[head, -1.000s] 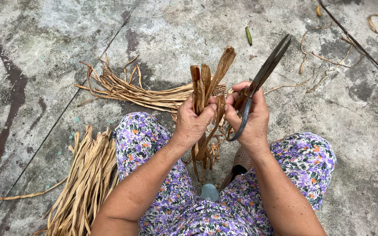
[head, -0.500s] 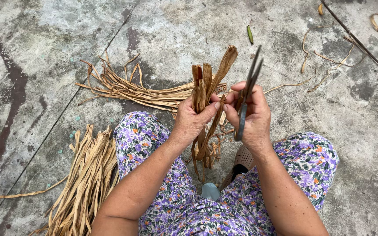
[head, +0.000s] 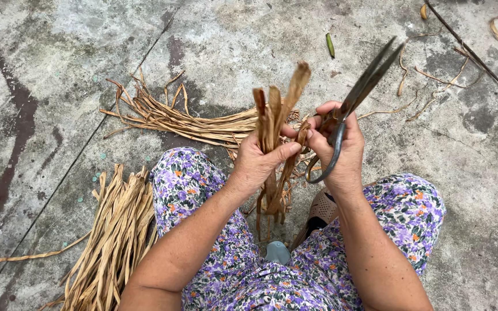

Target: The person sits on a concrete floor and cuts dried palm-like leaves into strips using scissors. They hold bundles of leaves in one hand, trim off sections with the shears, and place the cut strips into piles on the ground beside them.

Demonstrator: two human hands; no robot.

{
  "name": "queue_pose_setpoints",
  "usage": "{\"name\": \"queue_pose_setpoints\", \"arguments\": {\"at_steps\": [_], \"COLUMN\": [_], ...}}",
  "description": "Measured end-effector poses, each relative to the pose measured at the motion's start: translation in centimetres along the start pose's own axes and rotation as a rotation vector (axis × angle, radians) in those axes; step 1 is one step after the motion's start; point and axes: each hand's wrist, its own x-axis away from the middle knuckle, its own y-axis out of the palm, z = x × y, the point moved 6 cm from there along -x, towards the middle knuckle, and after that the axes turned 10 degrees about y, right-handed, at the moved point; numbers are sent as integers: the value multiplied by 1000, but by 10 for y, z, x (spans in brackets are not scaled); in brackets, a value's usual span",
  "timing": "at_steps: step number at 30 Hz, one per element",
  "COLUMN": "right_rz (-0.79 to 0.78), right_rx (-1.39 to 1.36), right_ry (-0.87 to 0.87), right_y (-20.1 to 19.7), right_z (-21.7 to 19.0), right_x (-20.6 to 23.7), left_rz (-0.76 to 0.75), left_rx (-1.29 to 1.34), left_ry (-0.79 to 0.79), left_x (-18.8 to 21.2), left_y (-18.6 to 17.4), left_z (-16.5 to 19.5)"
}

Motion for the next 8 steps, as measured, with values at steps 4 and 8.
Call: {"name": "queue_pose_setpoints", "arguments": {"at_steps": [4, 8], "right_rz": [-54, -40], "right_rx": [-80, 166], "right_ry": [73, -19], "right_y": [-3, -9], "right_z": [11, 15], "right_x": [1, 3], "left_rz": [19, 161], "left_rx": [39, 79], "left_ry": [52, -67], "left_x": [-1, 3], "left_y": [0, -18], "left_z": [-8, -31]}}
